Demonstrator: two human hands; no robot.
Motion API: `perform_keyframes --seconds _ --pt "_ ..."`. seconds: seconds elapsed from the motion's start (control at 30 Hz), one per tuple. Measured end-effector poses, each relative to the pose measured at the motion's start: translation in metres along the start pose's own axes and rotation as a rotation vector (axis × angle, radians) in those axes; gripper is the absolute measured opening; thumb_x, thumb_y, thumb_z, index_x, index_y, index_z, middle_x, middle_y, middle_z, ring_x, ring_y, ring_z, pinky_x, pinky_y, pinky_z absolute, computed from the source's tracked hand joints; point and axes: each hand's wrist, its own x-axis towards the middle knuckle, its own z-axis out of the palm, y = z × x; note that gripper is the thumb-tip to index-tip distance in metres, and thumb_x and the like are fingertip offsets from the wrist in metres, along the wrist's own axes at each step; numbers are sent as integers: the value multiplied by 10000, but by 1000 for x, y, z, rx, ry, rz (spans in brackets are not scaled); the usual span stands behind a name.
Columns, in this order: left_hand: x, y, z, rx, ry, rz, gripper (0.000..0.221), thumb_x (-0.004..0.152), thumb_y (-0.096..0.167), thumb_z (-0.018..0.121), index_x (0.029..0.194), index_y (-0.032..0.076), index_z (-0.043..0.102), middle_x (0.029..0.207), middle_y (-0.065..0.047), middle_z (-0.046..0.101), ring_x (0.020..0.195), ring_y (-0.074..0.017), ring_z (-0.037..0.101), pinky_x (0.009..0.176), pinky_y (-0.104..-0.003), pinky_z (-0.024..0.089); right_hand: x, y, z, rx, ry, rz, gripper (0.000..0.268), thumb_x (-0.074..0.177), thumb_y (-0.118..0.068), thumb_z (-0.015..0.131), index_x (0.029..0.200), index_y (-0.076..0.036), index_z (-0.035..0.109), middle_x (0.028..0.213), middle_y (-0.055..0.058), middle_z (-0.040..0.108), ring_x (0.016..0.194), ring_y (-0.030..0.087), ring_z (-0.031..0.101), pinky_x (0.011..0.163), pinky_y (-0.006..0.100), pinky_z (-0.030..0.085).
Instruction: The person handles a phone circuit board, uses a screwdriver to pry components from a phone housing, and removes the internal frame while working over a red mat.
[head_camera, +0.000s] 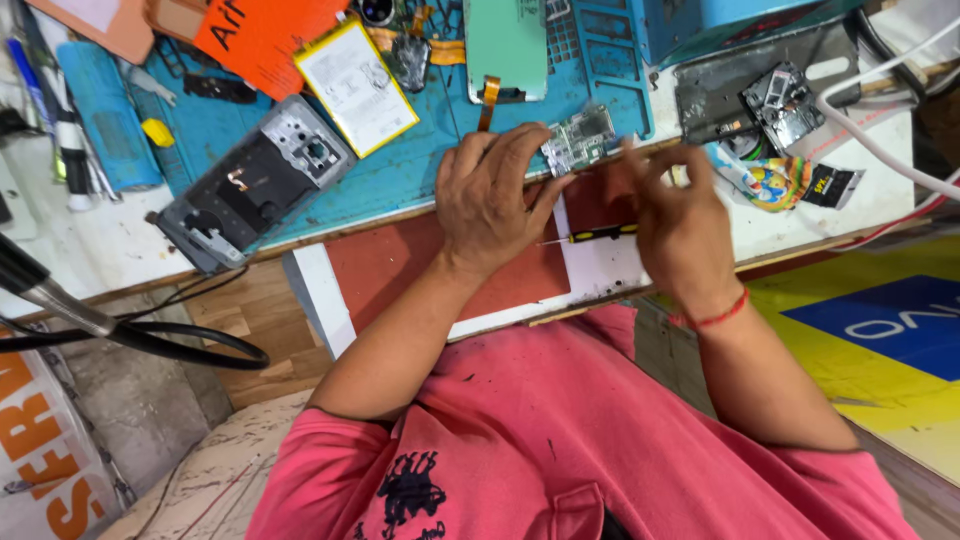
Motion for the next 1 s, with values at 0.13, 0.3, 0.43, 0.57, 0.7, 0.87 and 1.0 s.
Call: perform_keyframes --seconds 0.13,0.3,0.43,0.57,0.7,0.87,1.0 --pt "2 -1 -2 18 -11 13 502 876 343 856 1275 136 632 1251 25 700 1030 -214 609 864 -392 461 -14 -15 4 51 -118 -52 545 912 56 611 1413 -152 658 1112 148 621 840 313 702 649 431 564" --pt "-1 -1 2 -30 -3 -3 504 888 358 862 1273 143 620 1257 34 695 1055 -213 617 868 -391 456 -6 -6 2 -23 -42 48 607 909 86 578 1465 -149 650 1156 161 614 870 333 695 684 435 572" --pt "2 -1 -3 -13 -19 -1 530 832 312 853 1280 142 626 1255 34 700 1047 -207 618 876 -396 465 -10 -21 4 -15 -60 -54 565 883 49 620 1404 -168 659 1186 168 623 825 336 697 621 432 564" --pt "0 3 0 -24 -22 -17 529 849 312 867 1283 144 615 1247 29 704 1042 -212 612 875 -399 466 -3 -12 0 11 -27 45 558 944 57 616 1460 -155 638 1174 151 609 809 333 683 653 439 559" --pt "3 1 -2 -8 -10 0 534 850 315 878 1280 149 608 1230 24 704 1027 -215 610 864 -394 465 -3 -14 -1 -18 -57 33 586 912 89 584 1448 -139 642 1175 160 608 799 349 671 648 444 559" --pt "0 0 -2 -26 -26 -13 529 836 288 872 1275 147 613 1246 34 704 1049 -205 623 889 -395 463 -7 -12 2 62 -96 -3 616 866 97 564 1431 -140 636 1184 168 610 896 342 685 693 441 573" --pt "1 0 1 -6 -24 -14 524 848 321 902 1256 148 622 1236 46 703 1031 -195 618 867 -395 446 -9 2 3 129 -68 56 671 880 143 520 1481 -141 615 1185 137 615 971 308 694 783 409 597"
